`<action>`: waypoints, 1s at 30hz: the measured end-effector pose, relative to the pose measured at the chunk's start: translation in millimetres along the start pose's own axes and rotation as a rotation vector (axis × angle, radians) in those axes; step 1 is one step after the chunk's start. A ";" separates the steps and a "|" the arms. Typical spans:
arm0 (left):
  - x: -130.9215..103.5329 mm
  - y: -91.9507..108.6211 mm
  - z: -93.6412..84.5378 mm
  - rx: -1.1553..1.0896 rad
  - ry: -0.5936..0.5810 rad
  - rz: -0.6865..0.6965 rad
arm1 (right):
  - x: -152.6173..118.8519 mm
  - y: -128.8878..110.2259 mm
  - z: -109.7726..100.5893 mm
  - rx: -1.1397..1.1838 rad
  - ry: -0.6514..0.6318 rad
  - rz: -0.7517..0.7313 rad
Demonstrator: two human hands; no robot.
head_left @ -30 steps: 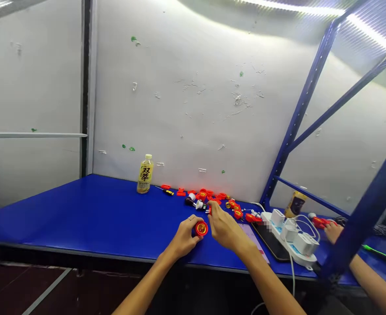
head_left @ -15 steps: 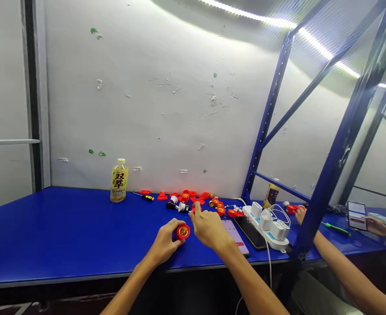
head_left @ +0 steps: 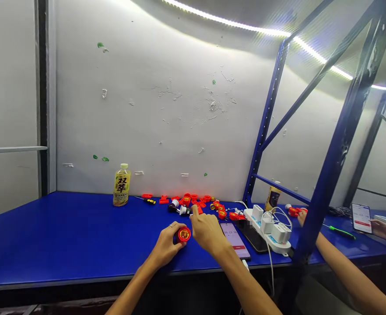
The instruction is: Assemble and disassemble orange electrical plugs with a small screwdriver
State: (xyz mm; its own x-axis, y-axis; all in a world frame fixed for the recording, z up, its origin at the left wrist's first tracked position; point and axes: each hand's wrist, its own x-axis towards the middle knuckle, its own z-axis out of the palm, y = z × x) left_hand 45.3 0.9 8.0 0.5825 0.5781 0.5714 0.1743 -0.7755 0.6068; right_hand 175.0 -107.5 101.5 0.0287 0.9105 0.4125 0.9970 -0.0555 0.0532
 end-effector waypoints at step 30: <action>0.9 -3.2 0.5 0.000 0.004 -0.009 | 0.3 1.3 38.0 0.550 0.218 -0.001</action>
State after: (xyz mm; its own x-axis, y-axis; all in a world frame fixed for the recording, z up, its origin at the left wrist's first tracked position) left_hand 45.7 3.7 6.3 0.5774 0.5862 0.5683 0.1796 -0.7702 0.6120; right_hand 179.0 -91.8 67.1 0.0701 0.8022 0.5930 0.8891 0.2192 -0.4018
